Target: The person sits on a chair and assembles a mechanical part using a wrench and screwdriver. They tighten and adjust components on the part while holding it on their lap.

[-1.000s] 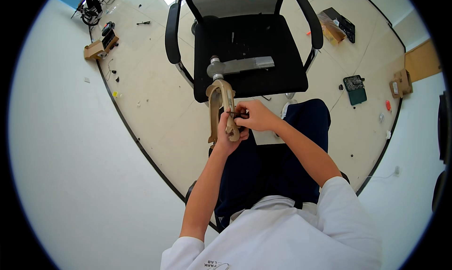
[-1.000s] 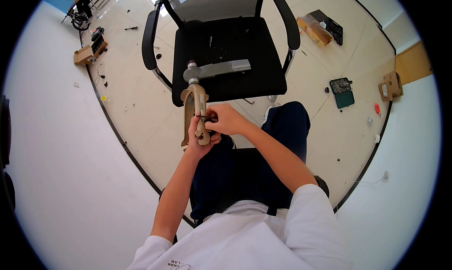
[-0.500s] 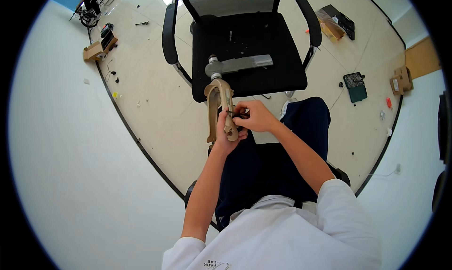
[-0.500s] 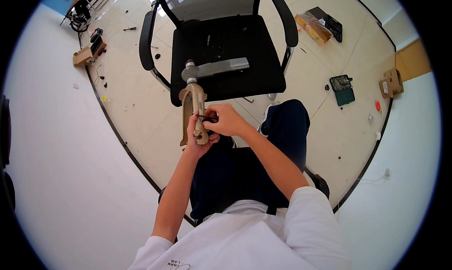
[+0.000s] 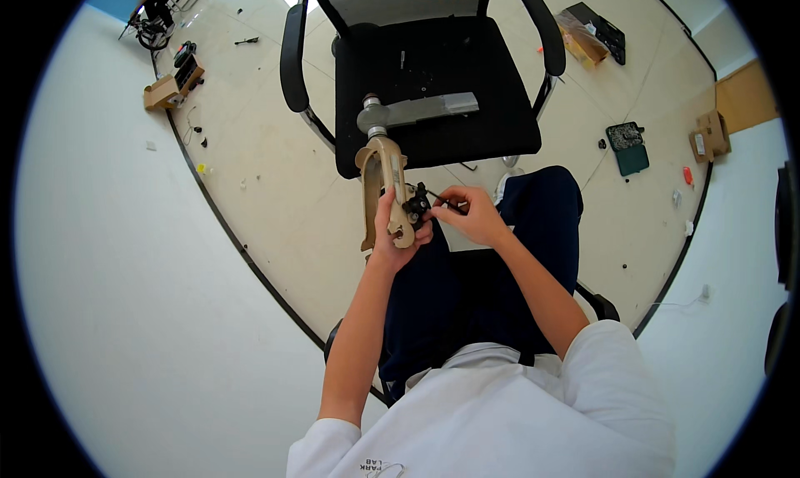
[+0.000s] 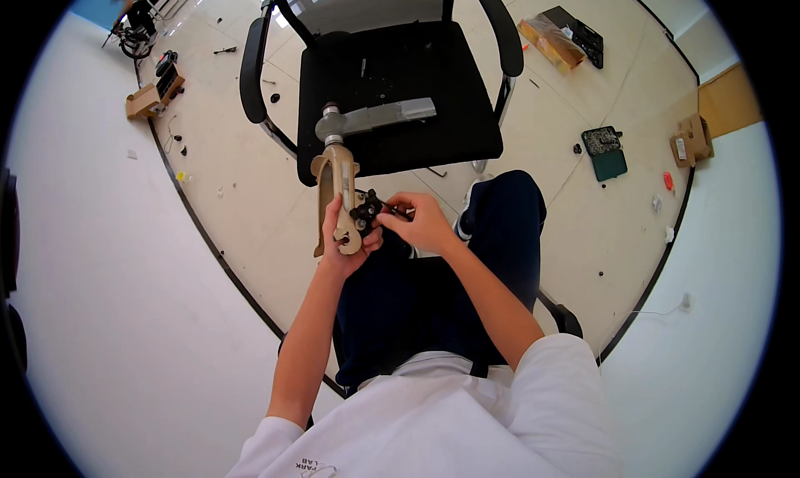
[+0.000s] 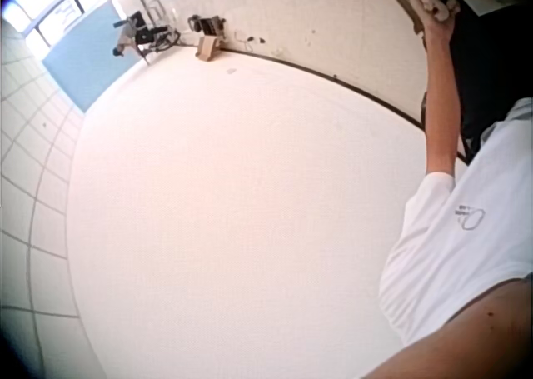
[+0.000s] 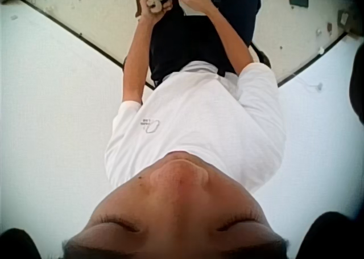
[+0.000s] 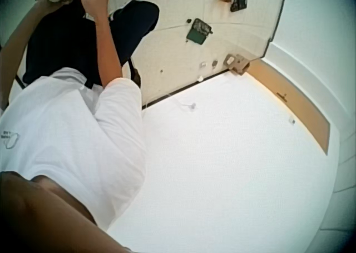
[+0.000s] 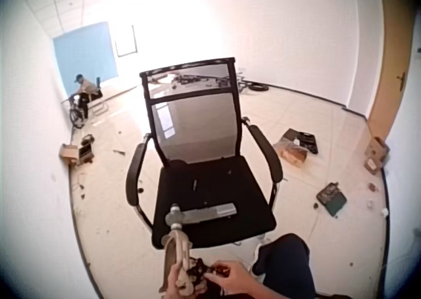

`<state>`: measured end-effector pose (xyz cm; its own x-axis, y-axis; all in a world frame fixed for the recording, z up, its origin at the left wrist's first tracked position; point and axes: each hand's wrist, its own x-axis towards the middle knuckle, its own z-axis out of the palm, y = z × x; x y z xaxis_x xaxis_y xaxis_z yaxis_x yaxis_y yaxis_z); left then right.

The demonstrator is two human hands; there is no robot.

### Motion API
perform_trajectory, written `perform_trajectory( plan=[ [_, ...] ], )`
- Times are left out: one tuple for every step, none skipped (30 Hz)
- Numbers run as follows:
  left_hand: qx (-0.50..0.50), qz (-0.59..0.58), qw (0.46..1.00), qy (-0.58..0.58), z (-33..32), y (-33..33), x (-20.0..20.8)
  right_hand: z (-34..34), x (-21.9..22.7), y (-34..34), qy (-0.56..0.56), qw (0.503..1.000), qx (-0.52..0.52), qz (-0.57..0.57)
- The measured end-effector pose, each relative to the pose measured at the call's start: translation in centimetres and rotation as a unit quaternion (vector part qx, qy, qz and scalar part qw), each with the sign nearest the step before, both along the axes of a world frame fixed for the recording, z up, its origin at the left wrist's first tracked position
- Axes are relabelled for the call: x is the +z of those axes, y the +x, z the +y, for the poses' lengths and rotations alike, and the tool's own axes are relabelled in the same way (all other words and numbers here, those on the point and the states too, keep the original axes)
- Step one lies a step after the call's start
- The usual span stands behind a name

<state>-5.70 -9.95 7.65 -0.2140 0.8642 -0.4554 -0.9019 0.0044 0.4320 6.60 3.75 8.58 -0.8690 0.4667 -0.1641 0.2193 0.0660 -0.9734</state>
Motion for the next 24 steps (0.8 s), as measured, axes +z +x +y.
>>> perform_trajectory(
  plan=[
    [0.002, -0.001, 1.0, -0.001, 0.0, 0.0, 0.0, -0.6, 0.7, 0.4, -0.012, 1.0, 0.006, -0.007],
    [0.004, -0.001, 1.0, -0.003, 0.0, 0.0, 0.0, -1.2, 0.1, 0.6, -0.044, 0.999, -0.006, 0.016],
    [0.007, -0.002, 1.0, -0.004, 0.0, 0.1, 0.1, -1.3, 0.2, 0.9, -0.048, 0.999, -0.013, 0.012],
    [0.005, 0.004, 1.0, -0.015, 0.1, 0.1, 0.2, -1.3, 0.3, 1.2, -0.052, 0.998, -0.02, 0.008],
    [0.005, 0.004, 1.0, -0.017, 0.1, 0.1, 0.1, -1.3, 0.6, 1.4, -0.056, 0.998, -0.026, 0.005],
    [0.004, 0.004, 1.0, -0.018, 0.0, 0.0, 0.0, -1.1, 1.0, 1.6, -0.029, 1.0, -0.007, -0.006],
    [0.003, 0.003, 1.0, -0.018, 0.1, 0.0, 0.0, -0.8, 1.7, 1.9, 0.0, 1.0, 0.01, -0.018],
    [0.005, 0.002, 1.0, -0.027, 0.1, 0.0, 0.2, -0.5, 2.2, 2.0, 0.028, 0.999, 0.028, -0.03],
    [0.008, 0.002, 0.999, -0.035, 0.2, 0.1, 0.4, -0.3, 2.4, 2.0, 0.049, 0.998, 0.038, -0.022],
    [0.011, 0.001, 0.999, -0.041, 0.4, 0.1, 0.6, 0.1, 2.6, 1.8, 0.073, 0.996, 0.047, -0.014],
    [0.011, 0.002, 0.999, -0.04, 0.4, 0.2, 0.7, 0.5, 2.7, 1.6, 0.096, 0.994, 0.056, -0.006],
    [0.012, 0.003, 0.999, -0.039, 0.4, 0.2, 0.7, 0.8, 2.7, 1.5, 0.125, 0.99, 0.067, 0.007],
    [0.015, 0.004, 0.999, -0.039, 0.3, 0.2, 0.6, 1.0, 2.7, 1.1, 0.152, 0.985, 0.08, 0.02],
    [0.01, 0.008, 0.999, -0.038, 0.3, 0.2, 0.5, 1.1, 2.7, 0.9, 0.179, 0.979, 0.092, 0.033],
    [0.006, 0.011, 0.999, -0.037, 0.2, 0.1, 0.2, 1.2, 2.8, 0.6, 0.206, 0.972, 0.11, 0.025],
    [0.002, 0.014, 0.999, -0.036, 0.3, 0.0, 0.1, 1.3, 2.8, 0.4, 0.232, 0.964, 0.127, 0.017],
    [0.004, 0.017, 0.999, -0.041, 0.3, 0.0, 0.2, 1.4, 2.9, 0.1, 0.258, 0.955, 0.144, 0.009],
    [0.006, 0.019, 0.999, -0.046, 0.4, 0.1, 0.3, 1.6, 3.0, -0.2, 0.266, 0.95, 0.166, 0.004],
    [0.007, 0.02, 0.999, -0.05, 0.5, 0.2, 0.4, 1.9, 3.2, -0.4, 0.273, 0.944, 0.188, -0.002],
    [0.003, 0.028, 0.998, -0.052, 0.5, 0.2, 0.6, 2.1, 3.4, -0.7, 0.28, 0.937, 0.209, -0.008],
    [0.0, 0.037, 0.998, -0.054, 0.6, 0.2, 0.8, 2.3, 3.6, -1.0, 0.271, 0.937, 0.221, -0.009],
    [-0.003, 0.045, 0.997, -0.055, 0.7, 0.3, 0.8, 2.5, 3.7, -1.3, 0.263, 0.936, 0.234, -0.011],
    [-0.003, 0.046, 0.997, -0.058, 0.7, 0.3, 0.7, 2.7, 3.9, -1.5, 0.255, 0.935, 0.247, -0.013],
    [-0.004, 0.047, 0.997, -0.06, 0.8, 0.4, 0.6, 3.0, 4.3, -1.6, 0.245, 0.939, 0.242, -0.025]
  ],
)
